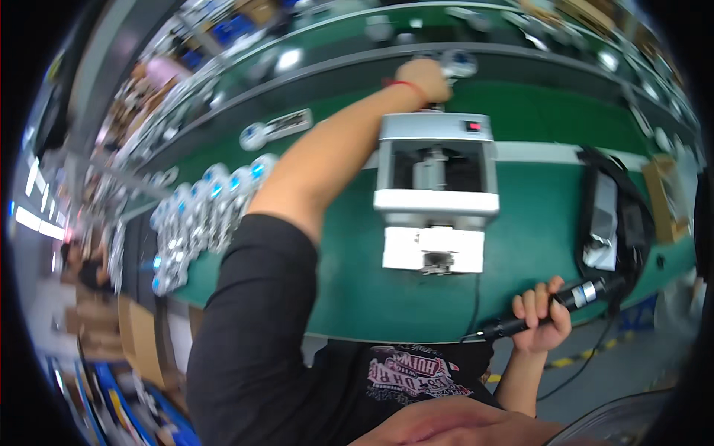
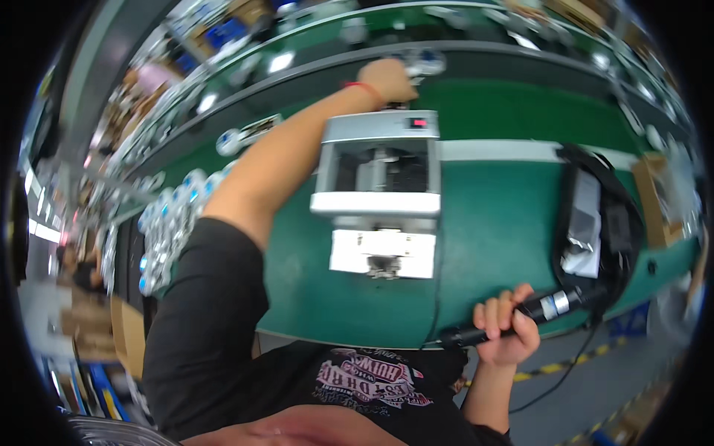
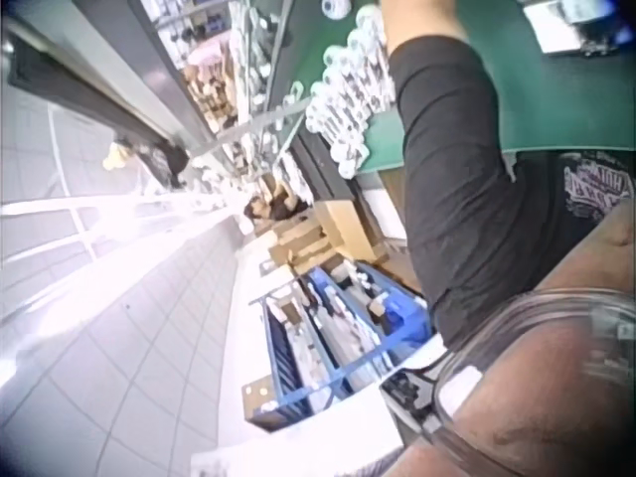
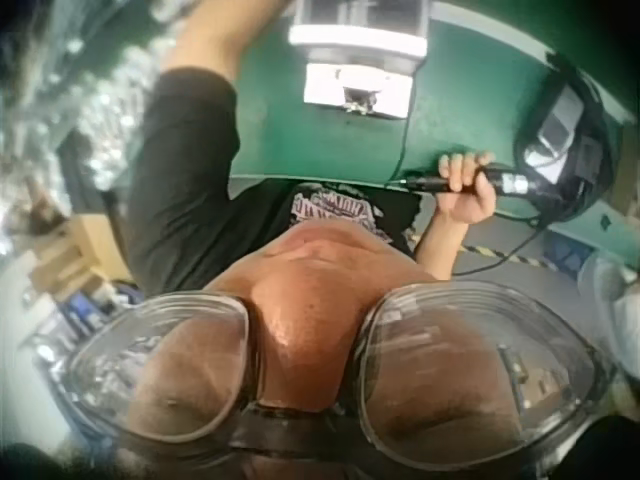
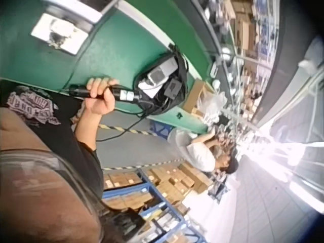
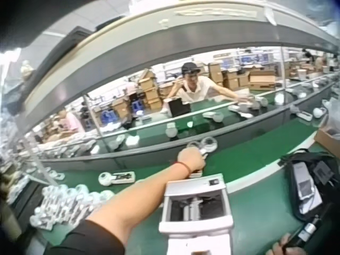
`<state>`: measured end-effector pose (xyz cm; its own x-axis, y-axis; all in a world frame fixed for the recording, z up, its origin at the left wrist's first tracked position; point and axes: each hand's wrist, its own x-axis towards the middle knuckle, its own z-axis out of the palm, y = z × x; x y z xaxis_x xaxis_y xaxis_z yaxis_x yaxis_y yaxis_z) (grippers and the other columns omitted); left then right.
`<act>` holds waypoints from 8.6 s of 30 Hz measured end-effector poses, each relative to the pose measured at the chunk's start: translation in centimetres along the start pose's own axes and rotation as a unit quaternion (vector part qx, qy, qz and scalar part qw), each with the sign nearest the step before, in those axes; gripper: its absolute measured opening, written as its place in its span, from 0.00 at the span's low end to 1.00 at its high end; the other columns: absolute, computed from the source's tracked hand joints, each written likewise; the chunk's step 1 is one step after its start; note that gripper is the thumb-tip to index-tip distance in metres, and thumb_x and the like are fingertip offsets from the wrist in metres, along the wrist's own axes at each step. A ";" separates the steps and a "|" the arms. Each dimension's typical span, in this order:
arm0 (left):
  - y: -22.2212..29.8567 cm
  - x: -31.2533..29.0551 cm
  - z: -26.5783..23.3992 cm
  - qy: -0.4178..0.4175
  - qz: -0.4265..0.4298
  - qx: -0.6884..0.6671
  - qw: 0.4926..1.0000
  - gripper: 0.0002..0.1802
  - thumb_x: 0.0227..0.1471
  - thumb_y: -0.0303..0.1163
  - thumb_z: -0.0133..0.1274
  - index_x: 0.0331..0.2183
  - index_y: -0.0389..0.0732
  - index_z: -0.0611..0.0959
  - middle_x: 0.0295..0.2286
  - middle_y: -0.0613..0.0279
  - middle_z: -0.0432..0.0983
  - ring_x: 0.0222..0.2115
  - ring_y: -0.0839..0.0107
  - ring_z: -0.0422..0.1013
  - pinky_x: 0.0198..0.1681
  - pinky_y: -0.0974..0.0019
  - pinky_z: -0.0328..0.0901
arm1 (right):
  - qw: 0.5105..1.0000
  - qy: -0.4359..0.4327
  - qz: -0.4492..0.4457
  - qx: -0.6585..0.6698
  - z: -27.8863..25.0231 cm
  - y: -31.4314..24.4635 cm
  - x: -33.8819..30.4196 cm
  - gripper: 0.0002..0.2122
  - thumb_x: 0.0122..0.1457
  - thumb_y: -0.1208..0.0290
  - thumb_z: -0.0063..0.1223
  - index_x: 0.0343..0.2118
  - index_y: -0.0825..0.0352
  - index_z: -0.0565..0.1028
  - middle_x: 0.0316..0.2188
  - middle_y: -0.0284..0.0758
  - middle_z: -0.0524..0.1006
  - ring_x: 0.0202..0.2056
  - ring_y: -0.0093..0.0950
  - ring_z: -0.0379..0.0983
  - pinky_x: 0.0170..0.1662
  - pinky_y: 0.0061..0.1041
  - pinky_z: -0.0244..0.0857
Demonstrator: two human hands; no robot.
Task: Assemble electronic components onto circuit boards using an electric screwdriver.
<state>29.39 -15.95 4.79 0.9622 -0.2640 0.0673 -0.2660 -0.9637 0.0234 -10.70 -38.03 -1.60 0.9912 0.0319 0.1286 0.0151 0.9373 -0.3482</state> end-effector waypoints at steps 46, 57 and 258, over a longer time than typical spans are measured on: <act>-25.6 -54.3 -0.4 0.433 -0.529 -0.517 0.515 0.23 0.55 0.41 0.58 0.40 0.28 0.79 0.34 0.52 0.78 0.28 0.69 0.76 0.27 0.69 0.70 | 0.998 -0.004 0.014 -0.061 -0.7 -1.0 0.2 0.11 0.64 0.73 0.43 0.48 0.67 0.65 0.23 0.29 0.63 0.23 0.19 0.59 0.34 0.23 0.56; -25.0 -55.3 -3.2 0.195 -0.667 -0.365 0.620 0.20 0.59 0.42 0.53 0.31 0.31 0.80 0.22 0.55 0.77 0.18 0.70 0.72 0.20 0.70 0.66 | 0.997 0.008 0.022 -0.071 -0.7 -1.0 0.5 0.12 0.63 0.73 0.44 0.48 0.67 0.65 0.23 0.29 0.63 0.23 0.18 0.59 0.34 0.23 0.56; -9.6 -35.5 2.3 0.131 0.144 -0.349 0.917 0.21 0.37 0.37 0.68 0.35 0.38 0.80 0.24 0.61 0.78 0.19 0.69 0.71 0.25 0.70 0.67 | 0.729 -0.214 -0.336 -0.557 16.2 8.1 5.6 0.18 0.54 0.77 0.41 0.49 0.67 0.71 0.21 0.33 0.68 0.21 0.25 0.66 0.36 0.30 0.67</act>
<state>-2.11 2.54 -0.10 0.8229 -0.3970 0.4065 -0.5682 -0.5711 0.5924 -7.18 -24.65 11.35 0.5829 0.0248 0.8122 0.8117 -0.0630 -0.5806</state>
